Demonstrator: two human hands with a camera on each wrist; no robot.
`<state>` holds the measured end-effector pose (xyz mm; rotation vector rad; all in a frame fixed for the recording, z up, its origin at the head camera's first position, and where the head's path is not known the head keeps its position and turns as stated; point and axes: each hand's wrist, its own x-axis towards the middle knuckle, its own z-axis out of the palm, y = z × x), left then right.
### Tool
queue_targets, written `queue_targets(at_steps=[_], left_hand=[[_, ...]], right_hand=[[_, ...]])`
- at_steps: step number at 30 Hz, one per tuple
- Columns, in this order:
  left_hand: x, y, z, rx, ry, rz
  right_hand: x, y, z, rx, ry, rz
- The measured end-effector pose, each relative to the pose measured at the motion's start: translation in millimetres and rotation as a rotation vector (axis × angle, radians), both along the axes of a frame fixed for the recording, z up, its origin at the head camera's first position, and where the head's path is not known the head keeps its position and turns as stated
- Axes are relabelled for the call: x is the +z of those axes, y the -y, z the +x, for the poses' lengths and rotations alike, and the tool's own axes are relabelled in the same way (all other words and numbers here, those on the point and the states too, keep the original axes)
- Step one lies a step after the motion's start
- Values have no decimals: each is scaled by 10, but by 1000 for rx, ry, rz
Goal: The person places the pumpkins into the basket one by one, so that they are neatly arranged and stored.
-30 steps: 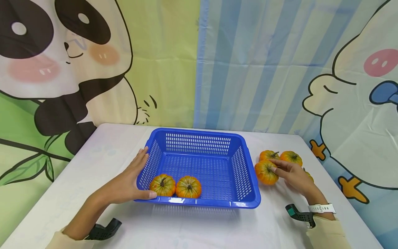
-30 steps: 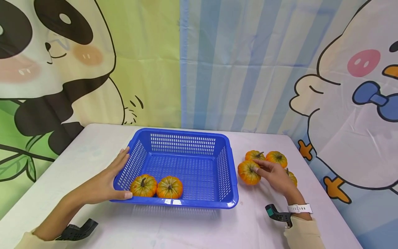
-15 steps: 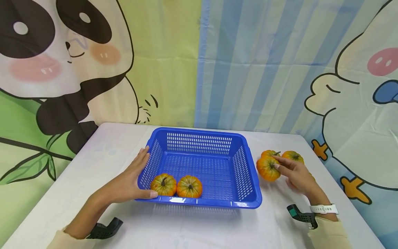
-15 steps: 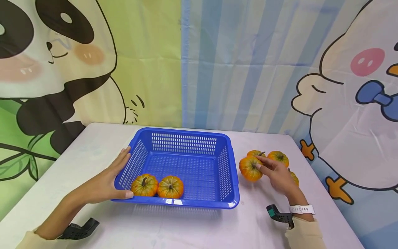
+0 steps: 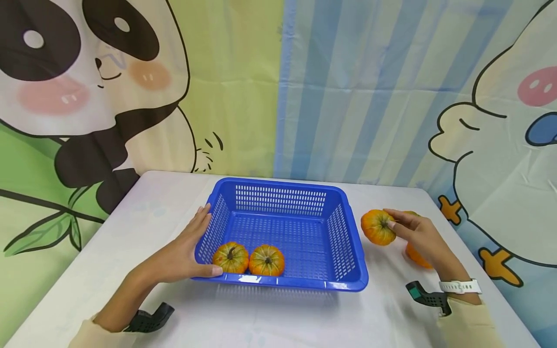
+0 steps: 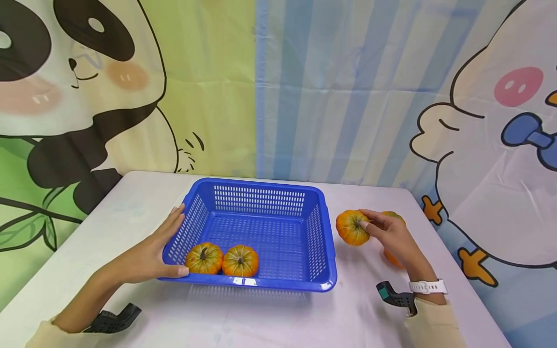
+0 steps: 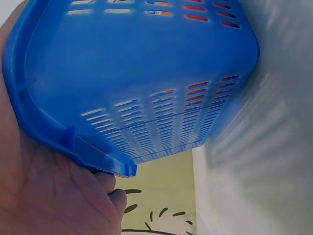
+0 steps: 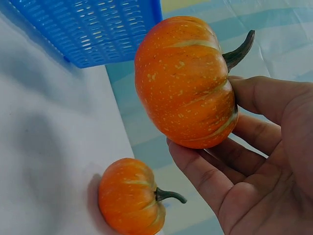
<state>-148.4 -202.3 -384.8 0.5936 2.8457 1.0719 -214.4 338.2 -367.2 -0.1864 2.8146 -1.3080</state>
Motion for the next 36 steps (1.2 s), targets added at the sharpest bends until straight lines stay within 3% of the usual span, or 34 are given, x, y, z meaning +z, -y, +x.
queue_targets(at_steps=[9,17,26,36], left_hand=[[5,-11,-3,7,2,-14],[15,-12,3,8,8,-11],[-1,6,13,0,-6,10],[-12,9,-1,-9,-13,14]], right_hand=[[277,96,-49,23,2,-6],[425,277,-76,50,-1,-2],[476,464,-156,127,36,-48],[458,615,-225,214,11,-60]])
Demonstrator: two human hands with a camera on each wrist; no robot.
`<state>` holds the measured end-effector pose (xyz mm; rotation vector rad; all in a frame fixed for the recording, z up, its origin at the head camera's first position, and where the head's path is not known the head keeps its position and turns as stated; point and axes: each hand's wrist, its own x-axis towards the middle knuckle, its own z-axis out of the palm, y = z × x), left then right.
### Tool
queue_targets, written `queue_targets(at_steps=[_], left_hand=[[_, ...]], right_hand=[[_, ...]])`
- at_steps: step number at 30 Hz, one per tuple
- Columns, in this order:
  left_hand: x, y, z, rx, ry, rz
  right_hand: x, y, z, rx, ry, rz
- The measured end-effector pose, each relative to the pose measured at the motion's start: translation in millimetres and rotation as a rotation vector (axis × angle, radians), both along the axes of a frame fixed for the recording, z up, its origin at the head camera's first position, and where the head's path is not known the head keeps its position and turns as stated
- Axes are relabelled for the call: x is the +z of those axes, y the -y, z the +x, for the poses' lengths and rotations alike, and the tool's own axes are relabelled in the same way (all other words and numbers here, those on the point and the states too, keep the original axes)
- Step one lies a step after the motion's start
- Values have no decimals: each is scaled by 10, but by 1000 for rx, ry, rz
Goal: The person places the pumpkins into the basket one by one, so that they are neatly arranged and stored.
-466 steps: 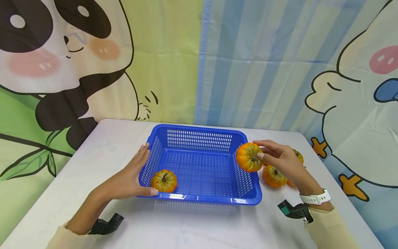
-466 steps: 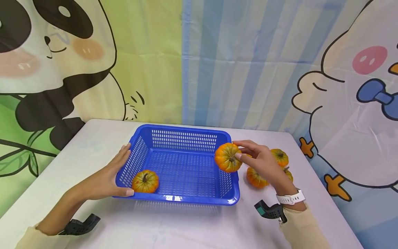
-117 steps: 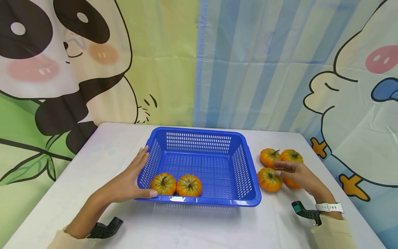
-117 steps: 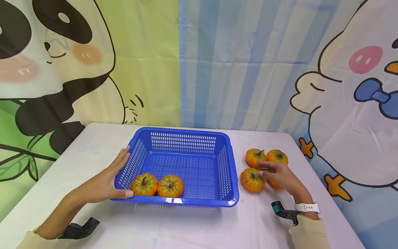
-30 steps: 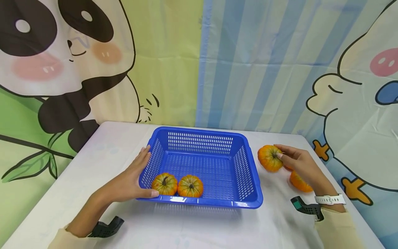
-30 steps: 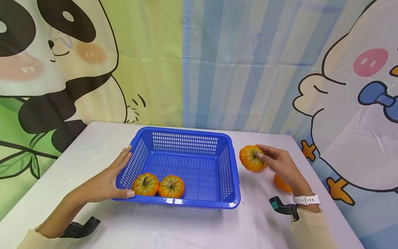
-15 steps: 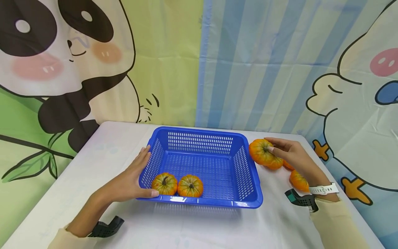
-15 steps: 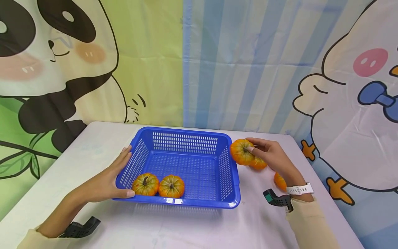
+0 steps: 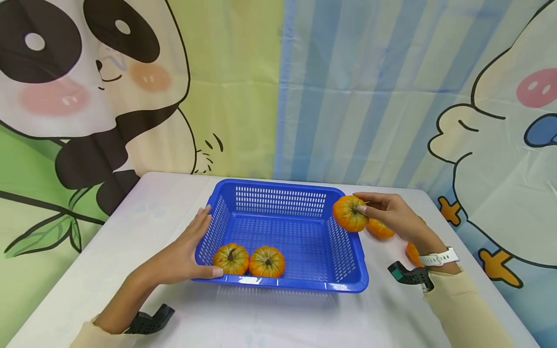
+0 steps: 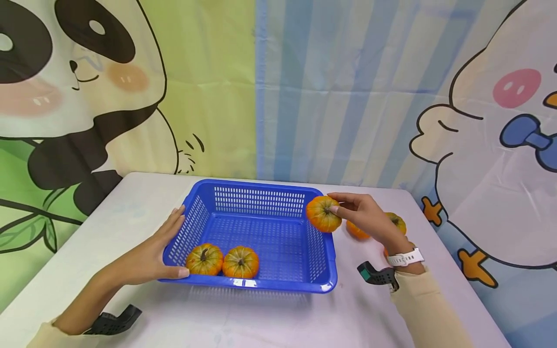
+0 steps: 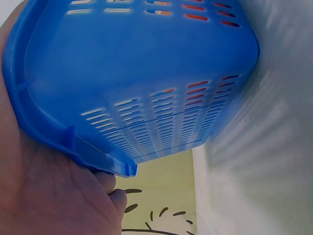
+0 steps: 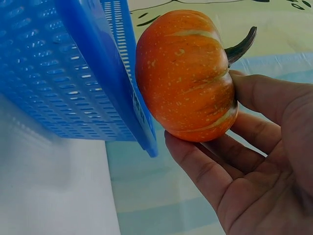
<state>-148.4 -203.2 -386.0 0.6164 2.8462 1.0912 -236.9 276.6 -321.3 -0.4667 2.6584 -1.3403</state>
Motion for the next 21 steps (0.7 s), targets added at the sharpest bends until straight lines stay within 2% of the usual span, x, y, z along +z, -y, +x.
queue_targets(at_steps=[5,21], left_hand=[[7,5,6,0,-2,-11],[-15,-1,-1,11,5,-21]], right_hand=[[-22,63,-15,31,-14,33],[32,262,-108,148,-4,-6]])
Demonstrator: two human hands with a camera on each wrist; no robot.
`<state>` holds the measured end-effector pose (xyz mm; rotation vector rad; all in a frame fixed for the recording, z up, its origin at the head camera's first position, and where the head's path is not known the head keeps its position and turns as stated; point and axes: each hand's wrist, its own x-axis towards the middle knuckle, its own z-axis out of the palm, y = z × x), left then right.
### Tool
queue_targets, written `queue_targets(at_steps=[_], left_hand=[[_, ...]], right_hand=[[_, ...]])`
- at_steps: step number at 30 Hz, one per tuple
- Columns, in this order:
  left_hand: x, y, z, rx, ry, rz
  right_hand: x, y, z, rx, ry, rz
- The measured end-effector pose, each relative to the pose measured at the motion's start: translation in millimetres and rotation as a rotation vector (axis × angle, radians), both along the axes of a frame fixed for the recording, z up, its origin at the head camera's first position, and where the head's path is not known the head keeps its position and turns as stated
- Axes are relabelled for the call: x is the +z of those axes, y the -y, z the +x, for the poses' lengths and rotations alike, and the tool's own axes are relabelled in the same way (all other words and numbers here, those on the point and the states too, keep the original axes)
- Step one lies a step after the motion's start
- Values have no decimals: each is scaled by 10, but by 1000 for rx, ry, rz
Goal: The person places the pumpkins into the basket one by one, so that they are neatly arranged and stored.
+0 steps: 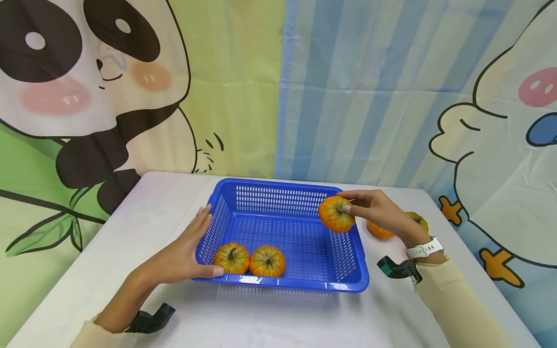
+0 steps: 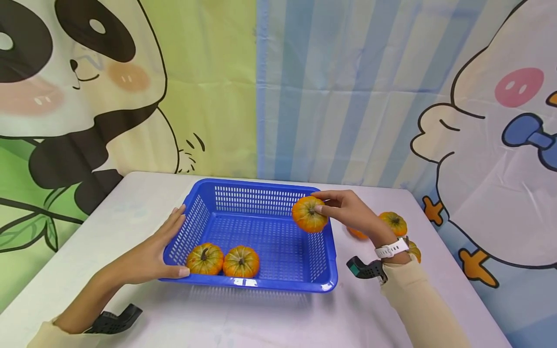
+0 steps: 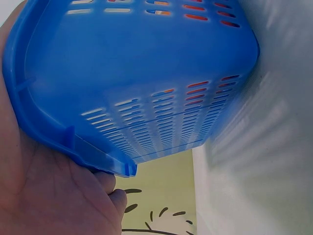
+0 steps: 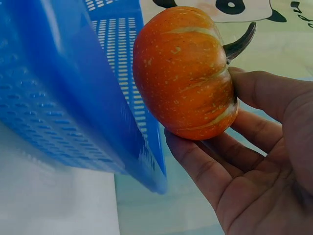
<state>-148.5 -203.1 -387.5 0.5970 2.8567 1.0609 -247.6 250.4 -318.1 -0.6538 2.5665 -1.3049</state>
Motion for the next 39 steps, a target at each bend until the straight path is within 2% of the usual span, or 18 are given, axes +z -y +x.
queue_targets(at_steps=[5,12,18,25,32,39], left_hand=[[7,-2,-9,-8,-3,6],[12,13,3,-8,-4,17],[7,17,11,-1,-2,8],[24,-13,5,20,14,-17],[22,5,5,6,-1,-1],[-2,-4,-4,4,2,3]], right_hand=[[9,71,-14,48,-13,-1],[40,207,-34,83,32,-2],[6,308,-62,122,48,-1],[8,387,-39,134,99,23],[38,511,-35,136,141,88],[-20,589,-90,266,45,107]])
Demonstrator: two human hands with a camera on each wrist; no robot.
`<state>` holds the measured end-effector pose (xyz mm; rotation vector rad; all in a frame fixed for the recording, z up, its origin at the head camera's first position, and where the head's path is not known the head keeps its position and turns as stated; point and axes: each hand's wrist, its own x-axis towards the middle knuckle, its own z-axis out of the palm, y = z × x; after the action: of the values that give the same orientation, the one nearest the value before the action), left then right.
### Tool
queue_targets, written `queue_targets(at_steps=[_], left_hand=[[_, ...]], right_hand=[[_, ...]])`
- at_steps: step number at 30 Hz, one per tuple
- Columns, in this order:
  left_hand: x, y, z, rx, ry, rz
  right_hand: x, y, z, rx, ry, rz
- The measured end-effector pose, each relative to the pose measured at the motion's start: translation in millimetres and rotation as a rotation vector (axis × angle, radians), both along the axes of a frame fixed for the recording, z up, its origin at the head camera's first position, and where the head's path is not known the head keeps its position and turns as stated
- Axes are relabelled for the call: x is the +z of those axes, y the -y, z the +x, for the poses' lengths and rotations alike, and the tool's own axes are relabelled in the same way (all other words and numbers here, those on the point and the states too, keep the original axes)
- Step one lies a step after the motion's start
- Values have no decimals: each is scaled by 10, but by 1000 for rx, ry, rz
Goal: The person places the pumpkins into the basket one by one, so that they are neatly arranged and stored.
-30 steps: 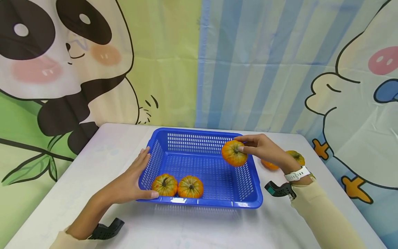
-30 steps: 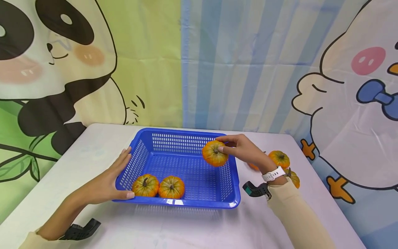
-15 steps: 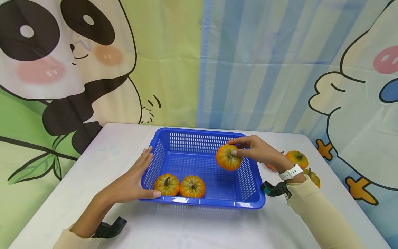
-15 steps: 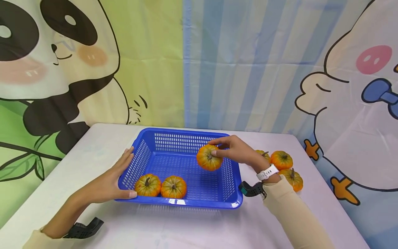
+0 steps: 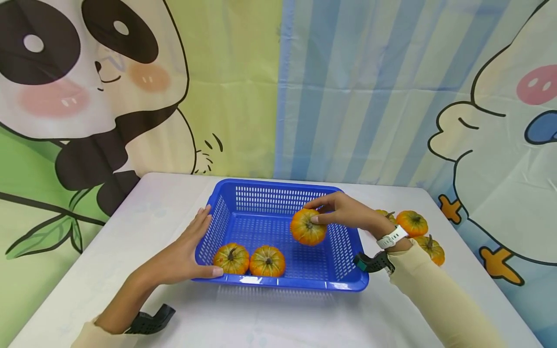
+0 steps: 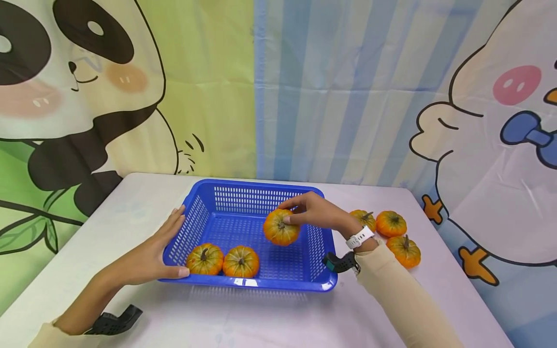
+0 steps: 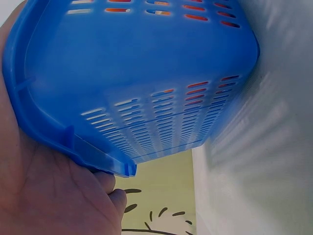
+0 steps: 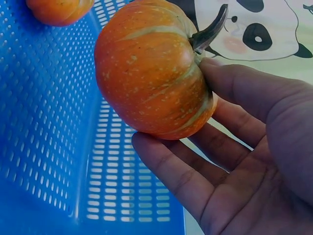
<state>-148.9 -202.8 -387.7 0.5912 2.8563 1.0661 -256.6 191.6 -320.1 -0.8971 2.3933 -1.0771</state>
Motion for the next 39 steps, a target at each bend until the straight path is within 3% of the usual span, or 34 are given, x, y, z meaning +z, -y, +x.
queue_targets(at_steps=[7,15,25,32,39], left_hand=[[8,-3,5,-1,-1,0],[-1,2,6,-7,-4,4],[11,-3,9,8,1,-4],[11,-15,9,8,1,-13],[11,-7,10,6,1,-4]], right_hand=[[-58,80,-49,97,-30,14],[-70,170,-76,115,10,38],[-145,273,-136,195,109,66],[-195,308,-106,246,153,160],[-235,325,-104,248,174,186]])
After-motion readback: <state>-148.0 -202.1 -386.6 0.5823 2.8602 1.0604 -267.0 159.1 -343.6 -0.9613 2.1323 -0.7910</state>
